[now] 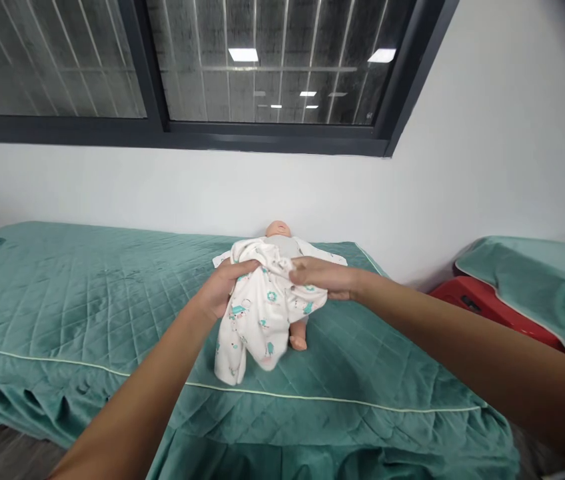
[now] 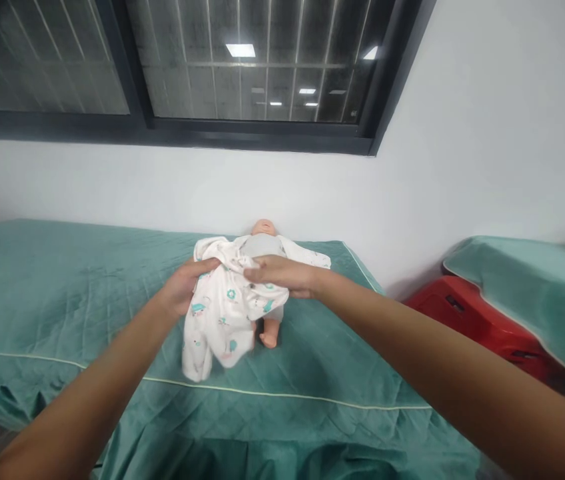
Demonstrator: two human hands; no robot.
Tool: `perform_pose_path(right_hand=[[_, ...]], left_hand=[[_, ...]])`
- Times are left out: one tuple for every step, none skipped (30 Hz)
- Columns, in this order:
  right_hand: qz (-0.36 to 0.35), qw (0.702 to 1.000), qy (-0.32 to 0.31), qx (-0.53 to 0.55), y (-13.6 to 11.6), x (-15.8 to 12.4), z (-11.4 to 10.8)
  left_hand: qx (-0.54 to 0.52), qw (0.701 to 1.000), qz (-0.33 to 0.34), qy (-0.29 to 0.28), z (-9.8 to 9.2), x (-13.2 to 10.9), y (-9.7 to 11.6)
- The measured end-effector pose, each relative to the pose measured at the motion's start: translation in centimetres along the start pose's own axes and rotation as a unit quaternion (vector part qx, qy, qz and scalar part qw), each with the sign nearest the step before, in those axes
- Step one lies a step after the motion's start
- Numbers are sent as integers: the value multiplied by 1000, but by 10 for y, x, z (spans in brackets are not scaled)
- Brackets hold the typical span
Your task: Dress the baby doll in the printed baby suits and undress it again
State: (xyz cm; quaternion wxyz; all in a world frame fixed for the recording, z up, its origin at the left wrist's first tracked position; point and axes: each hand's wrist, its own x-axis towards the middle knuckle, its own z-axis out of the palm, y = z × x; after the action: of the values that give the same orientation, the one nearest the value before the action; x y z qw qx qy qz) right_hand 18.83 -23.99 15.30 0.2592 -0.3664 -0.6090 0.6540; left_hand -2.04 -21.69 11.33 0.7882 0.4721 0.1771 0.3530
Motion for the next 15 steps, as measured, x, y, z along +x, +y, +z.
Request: perform_pose_path(right_hand=[[18, 999, -12, -24, 5, 0, 2], [30, 998, -15, -43, 9, 1, 4], [32, 998, -10, -51, 13, 3, 6], [23, 999, 2, -45, 16, 5, 8], [1, 999, 20, -25, 18, 7, 9], [-27, 999, 41, 7, 20, 10, 8], [-52, 996, 60, 45, 21, 13, 7], [-72, 991, 73, 84, 21, 16, 4], [-83, 986, 83, 118, 22, 19, 1], [-87, 982, 90, 143, 22, 21, -3], [-87, 979, 95, 161, 22, 22, -7], [-86, 976, 101, 172, 23, 23, -11], [-87, 975, 108, 175, 24, 22, -15], [-88, 974, 118, 171, 26, 21, -19], [-85, 975, 131, 159, 29, 18, -21]], left_hand=[[-3, 1000, -5, 9, -2, 2, -3], [-2, 1000, -8, 18, -4, 3, -5], [2, 1000, -5, 26, -6, 3, -8], [9, 999, 2, 34, -7, 3, -10], [19, 999, 12, 41, -7, 2, -12], [32, 998, 19, 44, -7, 1, -13], [50, 998, 16, 38, -6, 0, -15], [72, 997, 3, 22, -4, -2, -17], [93, 996, -15, 1, -1, -3, -19], [112, 993, -31, -18, 3, -4, -22], [124, 991, -42, -29, 7, -4, -25], [127, 990, -46, -30, 10, -4, -28], [119, 992, -39, -17, 13, -2, -32], [98, 995, -23, 3, 14, 0, -35], [70, 997, -3, 27, 15, 2, -37]])
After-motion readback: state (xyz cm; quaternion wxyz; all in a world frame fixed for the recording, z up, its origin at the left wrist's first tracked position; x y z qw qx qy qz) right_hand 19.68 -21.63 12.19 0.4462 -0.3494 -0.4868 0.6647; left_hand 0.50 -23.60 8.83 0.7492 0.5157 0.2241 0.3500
